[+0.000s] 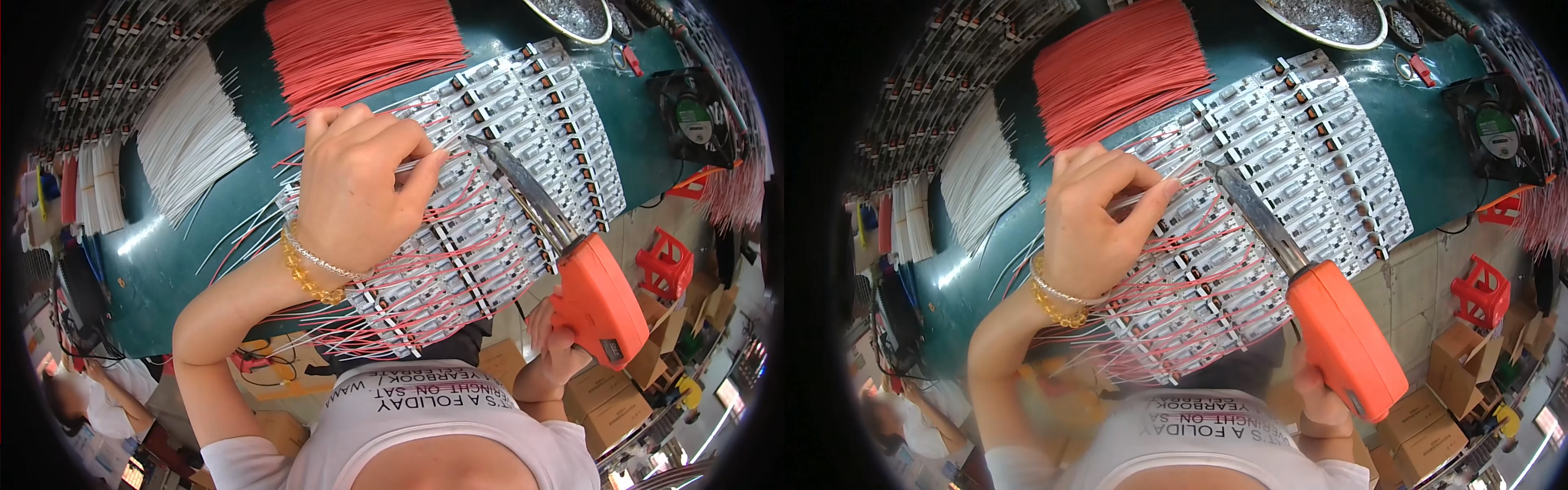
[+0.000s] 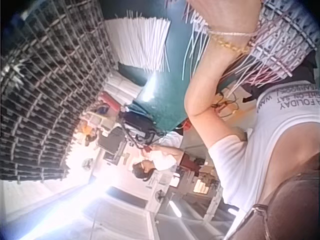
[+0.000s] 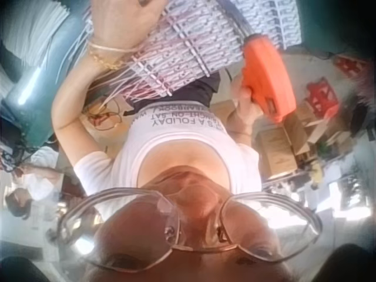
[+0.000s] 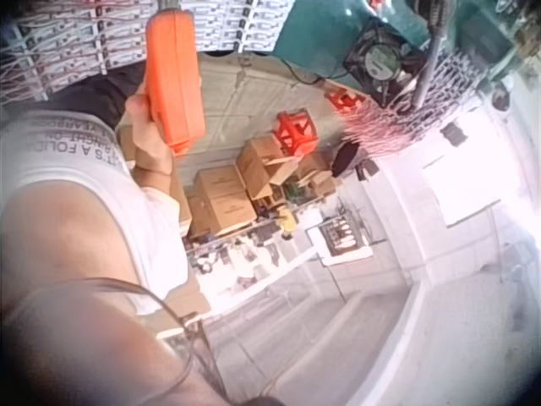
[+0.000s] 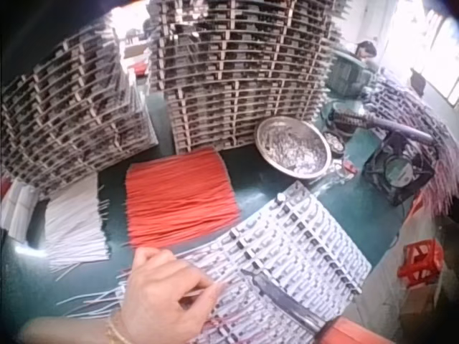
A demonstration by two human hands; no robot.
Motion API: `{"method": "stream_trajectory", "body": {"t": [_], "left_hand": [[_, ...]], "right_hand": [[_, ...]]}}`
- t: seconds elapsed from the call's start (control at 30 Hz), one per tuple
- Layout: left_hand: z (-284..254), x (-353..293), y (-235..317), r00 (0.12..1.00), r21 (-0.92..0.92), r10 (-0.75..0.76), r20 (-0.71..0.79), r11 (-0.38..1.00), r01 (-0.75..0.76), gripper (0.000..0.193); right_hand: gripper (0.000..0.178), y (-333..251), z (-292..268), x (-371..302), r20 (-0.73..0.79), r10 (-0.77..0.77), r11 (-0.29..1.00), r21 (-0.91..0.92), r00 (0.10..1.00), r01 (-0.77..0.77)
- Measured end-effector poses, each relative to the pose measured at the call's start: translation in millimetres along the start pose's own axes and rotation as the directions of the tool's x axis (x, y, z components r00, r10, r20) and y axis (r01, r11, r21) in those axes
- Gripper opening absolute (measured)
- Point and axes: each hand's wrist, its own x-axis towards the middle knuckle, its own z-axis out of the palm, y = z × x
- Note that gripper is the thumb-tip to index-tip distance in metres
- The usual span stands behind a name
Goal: The person uses a soldering iron to attach red and white wires to a grid of electronic components on a workbench. They repeatedly pick up wires, position them on the component terminals, and apply the soldering iron to secure the connections.
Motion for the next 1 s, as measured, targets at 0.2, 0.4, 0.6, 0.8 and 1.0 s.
{"method": "stream_trajectory", "body": {"t": [0.2, 0.4, 0.6, 0.8, 1.0], "left_hand": [[1, 1, 0, 1.0, 0.005, 0.018, -0.013, 1.0, -0.018, 0.013], [2, 0, 0, 0.999, 0.02, 0.03, -0.021, 0.999, -0.03, 0.013], [2, 1, 0, 0.999, 0.027, 0.038, -0.021, 0.999, -0.037, 0.013], [1, 0, 4, 1.0, 0.024, 0.021, -0.019, 0.999, -0.021, 0.012], [6, -6, 7, 0.997, 0.075, 0.069, -0.028, 0.995, -0.066, 0.011]], "right_hand": [[0.069, 14, -8, -9, -0.055, -0.079, 0.986, -0.152, 0.995, 0.07], [0.071, -3, 4, 1, -0.045, -0.04, 0.999, 0.009, 0.998, 0.04], [0.073, 6, -9, -4, -0.027, -0.076, 0.997, 0.016, 0.997, 0.077], [0.075, -2, -9, -4, -0.061, -0.045, 0.995, 0.091, 0.997, 0.051], [0.073, 9, -15, -14, -0.017, -0.031, 0.999, 0.038, 0.999, 0.031]]}}
